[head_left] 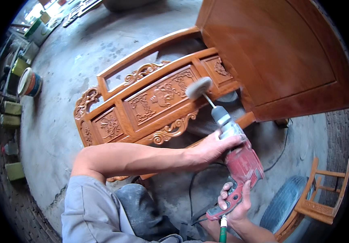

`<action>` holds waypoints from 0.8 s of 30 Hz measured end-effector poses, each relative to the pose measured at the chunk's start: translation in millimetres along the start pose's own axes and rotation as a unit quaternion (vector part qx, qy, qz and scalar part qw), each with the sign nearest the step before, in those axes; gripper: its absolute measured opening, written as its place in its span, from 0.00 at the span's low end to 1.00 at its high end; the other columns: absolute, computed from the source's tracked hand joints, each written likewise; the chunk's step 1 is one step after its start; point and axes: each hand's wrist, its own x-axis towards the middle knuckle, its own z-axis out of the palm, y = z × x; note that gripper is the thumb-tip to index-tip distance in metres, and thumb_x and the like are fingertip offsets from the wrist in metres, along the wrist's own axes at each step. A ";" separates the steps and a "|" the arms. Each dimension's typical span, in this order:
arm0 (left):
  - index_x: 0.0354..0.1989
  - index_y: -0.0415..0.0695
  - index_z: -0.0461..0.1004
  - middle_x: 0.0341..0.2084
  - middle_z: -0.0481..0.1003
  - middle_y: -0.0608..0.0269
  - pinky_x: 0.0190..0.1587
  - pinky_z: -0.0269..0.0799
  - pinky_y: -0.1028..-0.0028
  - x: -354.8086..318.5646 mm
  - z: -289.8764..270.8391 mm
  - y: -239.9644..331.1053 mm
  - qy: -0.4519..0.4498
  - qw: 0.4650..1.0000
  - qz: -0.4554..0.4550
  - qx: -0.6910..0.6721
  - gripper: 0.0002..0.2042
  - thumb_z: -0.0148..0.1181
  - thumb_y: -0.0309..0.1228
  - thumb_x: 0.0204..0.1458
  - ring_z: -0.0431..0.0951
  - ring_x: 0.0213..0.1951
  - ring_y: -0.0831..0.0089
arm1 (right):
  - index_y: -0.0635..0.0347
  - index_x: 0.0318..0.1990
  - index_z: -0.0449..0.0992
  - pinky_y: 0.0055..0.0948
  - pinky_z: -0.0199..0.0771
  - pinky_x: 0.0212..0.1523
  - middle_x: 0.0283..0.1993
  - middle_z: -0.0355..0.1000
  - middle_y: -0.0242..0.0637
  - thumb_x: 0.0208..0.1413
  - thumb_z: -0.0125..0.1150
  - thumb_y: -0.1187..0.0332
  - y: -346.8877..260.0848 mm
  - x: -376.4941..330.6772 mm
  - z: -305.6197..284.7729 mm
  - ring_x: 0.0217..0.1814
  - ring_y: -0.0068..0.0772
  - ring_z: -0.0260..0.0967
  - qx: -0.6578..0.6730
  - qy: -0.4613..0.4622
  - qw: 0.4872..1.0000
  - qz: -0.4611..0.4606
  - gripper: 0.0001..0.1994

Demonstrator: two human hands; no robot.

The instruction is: The person uses a power drill with a polishing attachment to buff the surface of an ornate wooden chair. They systematically move the tool across the chair's legs, frame, and carved backrest to smooth and finish the wood.

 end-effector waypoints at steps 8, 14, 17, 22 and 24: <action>0.51 0.42 0.73 0.45 0.77 0.64 0.51 0.73 0.72 -11.5 -16.6 28.8 0.017 0.996 0.072 0.045 0.19 0.62 0.43 0.60 0.76 0.48 0.74 | 0.59 0.64 0.63 0.35 0.84 0.32 0.53 0.74 0.44 0.67 0.50 0.48 -15.3 28.8 34.7 0.59 0.47 0.74 0.014 -0.091 0.996 0.018 0.28; 0.50 0.41 0.74 0.44 0.79 0.60 0.52 0.77 0.67 3.1 -41.5 76.6 0.110 0.990 0.088 -0.003 0.19 0.60 0.45 0.60 0.81 0.45 0.70 | 0.60 0.57 0.65 0.22 0.70 0.20 0.45 0.73 0.40 0.67 0.53 0.55 -1.9 84.7 88.4 0.39 0.26 0.70 0.077 -0.142 0.987 -0.023 0.20; 0.50 0.40 0.74 0.44 0.79 0.58 0.54 0.76 0.64 -8.6 -62.2 84.4 0.104 0.989 0.104 0.005 0.17 0.60 0.41 0.61 0.80 0.47 0.68 | 0.59 0.55 0.65 0.21 0.68 0.21 0.43 0.72 0.39 0.67 0.55 0.55 18.7 97.4 105.1 0.36 0.24 0.68 0.086 -0.139 0.986 -0.023 0.19; 0.53 0.38 0.72 0.46 0.78 0.56 0.54 0.76 0.64 -24.1 -82.5 86.4 0.157 0.981 0.113 -0.007 0.19 0.61 0.39 0.61 0.80 0.48 0.66 | 0.57 0.54 0.65 0.21 0.69 0.21 0.42 0.71 0.38 0.66 0.57 0.56 37.2 100.4 116.8 0.35 0.24 0.67 0.088 -0.138 0.986 -0.014 0.18; 0.53 0.38 0.72 0.46 0.78 0.56 0.55 0.76 0.64 -28.6 -87.3 85.5 0.159 0.980 0.120 -0.018 0.19 0.61 0.39 0.61 0.80 0.48 0.66 | 0.57 0.54 0.65 0.21 0.68 0.20 0.41 0.71 0.38 0.66 0.57 0.56 40.4 102.8 118.8 0.35 0.24 0.67 0.090 -0.142 0.986 -0.001 0.18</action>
